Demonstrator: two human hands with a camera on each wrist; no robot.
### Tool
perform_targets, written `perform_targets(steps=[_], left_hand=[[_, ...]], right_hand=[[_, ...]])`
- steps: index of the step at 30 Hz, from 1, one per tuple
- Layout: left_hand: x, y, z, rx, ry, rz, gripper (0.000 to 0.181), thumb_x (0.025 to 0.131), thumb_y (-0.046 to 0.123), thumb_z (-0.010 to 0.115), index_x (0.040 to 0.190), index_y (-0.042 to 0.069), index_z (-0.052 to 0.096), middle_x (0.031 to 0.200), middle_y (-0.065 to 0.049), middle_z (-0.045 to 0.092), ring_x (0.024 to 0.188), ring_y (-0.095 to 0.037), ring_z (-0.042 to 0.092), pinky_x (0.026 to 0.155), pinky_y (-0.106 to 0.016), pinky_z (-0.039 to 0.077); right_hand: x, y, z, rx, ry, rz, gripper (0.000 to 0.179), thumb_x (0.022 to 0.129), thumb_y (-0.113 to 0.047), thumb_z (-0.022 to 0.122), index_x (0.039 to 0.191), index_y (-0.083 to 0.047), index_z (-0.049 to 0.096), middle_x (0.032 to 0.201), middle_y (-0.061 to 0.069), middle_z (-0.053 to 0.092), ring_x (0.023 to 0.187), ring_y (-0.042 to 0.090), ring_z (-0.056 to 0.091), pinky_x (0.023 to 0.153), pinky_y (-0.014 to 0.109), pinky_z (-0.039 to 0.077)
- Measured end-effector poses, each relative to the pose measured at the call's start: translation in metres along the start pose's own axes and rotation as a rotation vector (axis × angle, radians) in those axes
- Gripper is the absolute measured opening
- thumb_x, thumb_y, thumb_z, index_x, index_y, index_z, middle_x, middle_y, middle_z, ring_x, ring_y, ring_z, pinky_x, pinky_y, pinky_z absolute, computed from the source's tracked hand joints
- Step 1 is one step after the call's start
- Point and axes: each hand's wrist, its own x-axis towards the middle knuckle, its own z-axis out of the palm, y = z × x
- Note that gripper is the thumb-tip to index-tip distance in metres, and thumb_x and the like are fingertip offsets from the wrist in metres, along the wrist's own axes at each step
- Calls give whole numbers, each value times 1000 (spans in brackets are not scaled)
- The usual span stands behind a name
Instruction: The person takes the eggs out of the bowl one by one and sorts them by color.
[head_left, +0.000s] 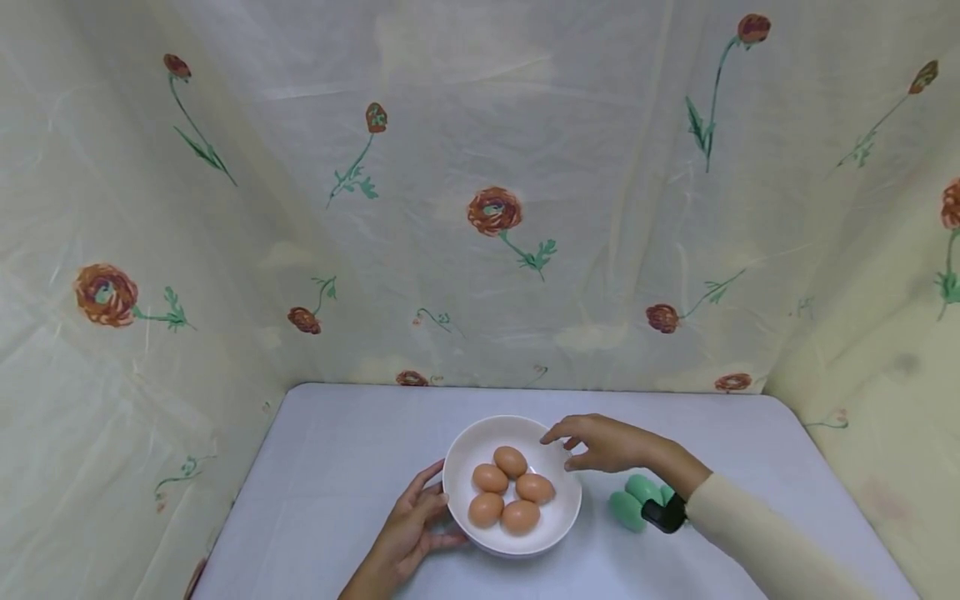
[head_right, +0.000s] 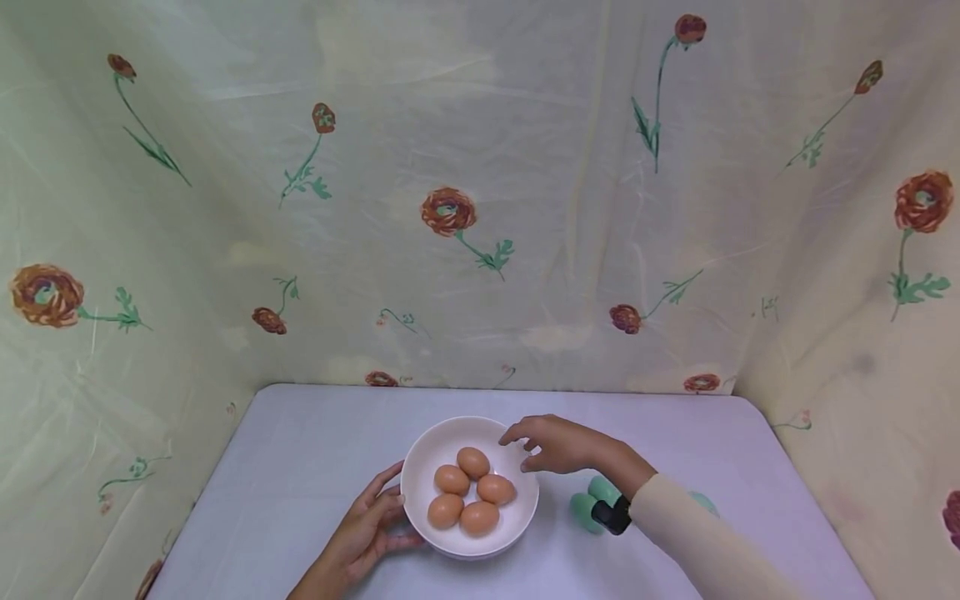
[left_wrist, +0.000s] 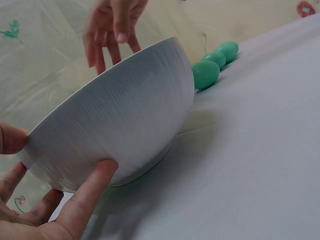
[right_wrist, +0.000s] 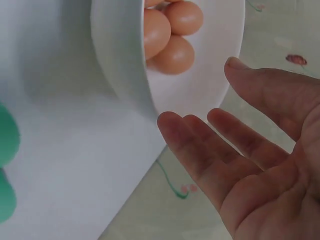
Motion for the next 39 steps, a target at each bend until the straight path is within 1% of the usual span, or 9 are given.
perform_targets(steps=[4, 11, 16, 20, 24, 26, 30, 33, 39], left_hand=[[1, -1, -1, -2, -6, 5, 68, 92, 15, 63, 154, 23, 37, 154, -17, 41, 117, -24, 61, 84, -62, 56], [1, -2, -1, -6, -15, 7, 67, 92, 15, 62, 154, 22, 37, 154, -17, 41, 116, -23, 62, 85, -63, 55], [1, -2, 1, -5, -10, 3, 67, 92, 15, 62, 154, 22, 37, 156, -18, 39, 117, -23, 61, 85, -63, 55], [0, -1, 1, -10, -15, 3, 67, 93, 14, 62, 154, 21, 36, 156, -18, 39, 117, -23, 60, 85, -64, 55], [-1, 0, 0, -6, -23, 9, 66, 93, 14, 61, 154, 21, 36, 156, -18, 39, 118, -23, 60, 85, -65, 54], [-2, 0, 0, -5, -24, 11, 66, 94, 15, 61, 154, 21, 36, 156, -18, 39, 118, -23, 60, 85, -65, 54], [-2, 1, -1, -5, -24, 12, 66, 93, 15, 62, 154, 21, 36, 156, -17, 39, 119, -23, 60, 85, -64, 54], [-2, 1, 0, -7, -32, 12, 67, 94, 16, 62, 155, 21, 35, 158, -17, 37, 120, -23, 59, 85, -64, 54], [-2, 0, 0, -15, -33, 7, 66, 94, 14, 60, 155, 21, 35, 156, -16, 40, 120, -23, 59, 86, -64, 54]], right_hand=[[19, -7, 9, -7, -26, -30, 41, 89, -6, 72, 129, -11, 65, 134, 12, 63, 117, 34, 64, 93, 46, 58], [47, -16, 20, -6, -68, -100, 41, 88, 2, 68, 129, -3, 64, 132, 16, 63, 119, 37, 62, 98, 47, 55], [63, -19, 28, -6, -73, -61, 39, 88, 3, 68, 126, -3, 66, 131, 13, 64, 119, 34, 62, 99, 44, 54], [74, -20, 36, -17, -74, -23, 36, 87, 3, 69, 122, -4, 69, 126, 11, 66, 116, 30, 62, 102, 47, 52], [85, -21, 43, -113, -74, -23, 31, 86, 3, 70, 115, -8, 74, 113, 4, 69, 108, 19, 59, 104, 42, 49], [89, -21, 46, -172, -73, -42, 28, 86, 2, 70, 110, -11, 76, 104, 0, 70, 99, 13, 57, 102, 37, 49], [94, -21, 52, -243, -79, -93, 22, 85, 1, 69, 99, -13, 78, 85, -5, 66, 81, 8, 52, 88, 28, 49], [96, -22, 57, -245, -93, -103, 21, 85, 0, 70, 98, -14, 78, 82, -4, 66, 77, 8, 50, 82, 24, 47], [97, -23, 63, -277, -105, -140, 19, 86, -1, 69, 97, -14, 77, 83, -5, 62, 77, 7, 49, 79, 20, 45]])
